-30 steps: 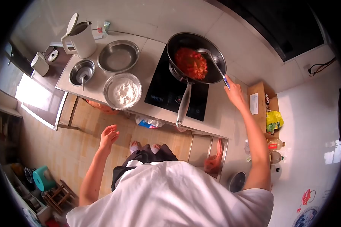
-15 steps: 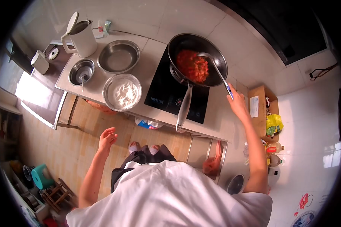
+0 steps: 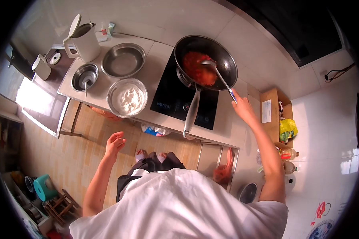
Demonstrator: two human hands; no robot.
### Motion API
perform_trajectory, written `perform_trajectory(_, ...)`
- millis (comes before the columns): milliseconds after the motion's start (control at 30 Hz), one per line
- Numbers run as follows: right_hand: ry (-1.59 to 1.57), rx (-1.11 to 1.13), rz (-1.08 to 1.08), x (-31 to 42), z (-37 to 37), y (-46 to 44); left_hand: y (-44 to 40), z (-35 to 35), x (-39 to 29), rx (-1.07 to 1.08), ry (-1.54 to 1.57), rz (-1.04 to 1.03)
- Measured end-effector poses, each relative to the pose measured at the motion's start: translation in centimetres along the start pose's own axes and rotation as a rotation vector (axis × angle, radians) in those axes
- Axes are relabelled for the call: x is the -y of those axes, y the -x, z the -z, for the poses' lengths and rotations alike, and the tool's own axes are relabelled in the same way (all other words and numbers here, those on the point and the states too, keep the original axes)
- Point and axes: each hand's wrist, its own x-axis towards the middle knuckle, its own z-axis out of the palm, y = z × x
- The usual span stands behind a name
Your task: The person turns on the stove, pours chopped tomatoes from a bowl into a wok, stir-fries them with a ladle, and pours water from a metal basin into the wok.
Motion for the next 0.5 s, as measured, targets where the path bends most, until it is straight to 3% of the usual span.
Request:
perform_trajectory(200,0.457,-0.053,0.195,2.0,-0.9,1.1,-0.4,0.6,0.7,0.005,0.01,0.016)
perform_trajectory(500,0.49,-0.125,0.253,0.1,-1.7,2.8,0.3,1.0,0.8,0.014,0.0,-0.028)
